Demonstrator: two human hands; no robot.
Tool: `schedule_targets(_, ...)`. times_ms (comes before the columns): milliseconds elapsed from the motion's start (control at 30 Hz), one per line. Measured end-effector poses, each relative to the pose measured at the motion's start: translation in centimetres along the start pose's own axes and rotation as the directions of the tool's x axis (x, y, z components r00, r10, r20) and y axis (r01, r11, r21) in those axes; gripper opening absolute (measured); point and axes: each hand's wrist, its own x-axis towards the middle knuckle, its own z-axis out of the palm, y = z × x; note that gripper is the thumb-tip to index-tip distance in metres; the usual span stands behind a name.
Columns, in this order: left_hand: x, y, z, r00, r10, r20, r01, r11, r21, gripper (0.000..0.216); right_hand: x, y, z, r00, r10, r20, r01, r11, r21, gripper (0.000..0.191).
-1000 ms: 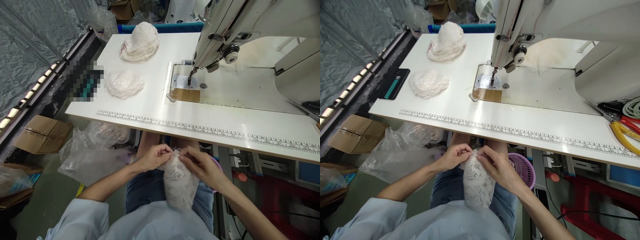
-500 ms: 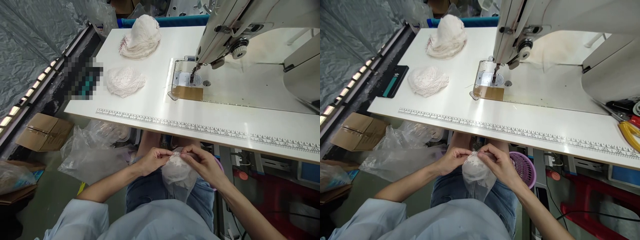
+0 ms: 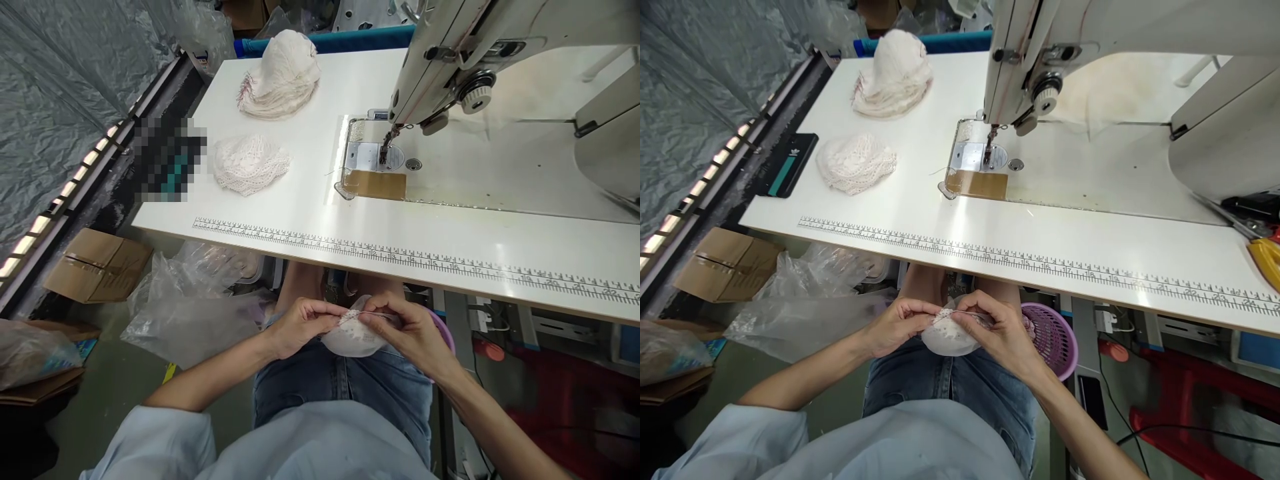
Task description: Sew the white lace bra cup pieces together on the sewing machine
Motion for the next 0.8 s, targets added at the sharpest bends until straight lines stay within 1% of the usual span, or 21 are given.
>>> schedule_targets(67, -0.2, 0.2, 0.0, 1.0, 0.01, 0.011, -0.01, 1.0, 0.025, 0.033, 0.0, 0.1, 0.1, 1.0, -0.008, 0.014, 0.008, 1.0, -0.01, 0.012)
schedule_targets(167, -0.5, 0.5, 0.4, 0.996, 0.054, 0.065, -0.056, 0.998, 0.031, 0.032, -0.1, 0.1, 0.3, 0.999, -0.031, 0.033, 0.032, 0.999, -0.04, 0.011)
schedule_targets(200, -0.6, 0.6, 0.6, 0.995, 0.067, 0.068, -0.069, 0.997, 0.032, 0.032, -0.1, 0.1, 0.3, 0.999, -0.034, 0.042, 0.036, 0.998, -0.055, 0.011)
schedule_targets(233, -0.6, 0.6, 0.8, 0.996, 0.078, 0.051, -0.08, 0.996, 0.041, 0.032, -0.1, 0.1, 0.3, 0.998, -0.03, 0.052, 0.034, 0.997, -0.075, 0.011)
schedule_targets(367, -0.3, 0.9, 0.9, 0.99, 0.116, -0.084, -0.105, 0.987, 0.123, 0.024, 0.1, -0.3, -0.5, 0.991, 0.035, 0.13, -0.013, 0.986, -0.164, 0.018)
schedule_targets(467, -0.1, 1.6, 0.4, 0.995, 0.063, -0.076, -0.049, 0.982, 0.18, 0.022, 0.2, -0.6, -1.5, 0.972, 0.093, 0.217, -0.049, 0.979, -0.2, 0.021)
schedule_targets(567, 0.0, 2.4, -0.4, 0.999, -0.021, -0.033, 0.028, 0.977, 0.211, 0.024, 0.2, -0.5, -2.2, 0.962, 0.124, 0.244, -0.076, 0.978, -0.196, 0.023)
schedule_targets(667, 0.1, 2.7, -0.8, 0.999, -0.036, -0.009, 0.037, 0.973, 0.23, 0.025, 0.3, -0.2, -2.2, 0.963, 0.083, 0.258, -0.033, 0.981, -0.193, 0.018)
schedule_targets(800, 0.2, 2.9, -0.9, 0.999, -0.034, 0.036, 0.023, 0.961, 0.275, 0.024, 0.4, 0.2, -2.1, 0.971, 0.018, 0.239, 0.038, 0.973, -0.228, 0.019)
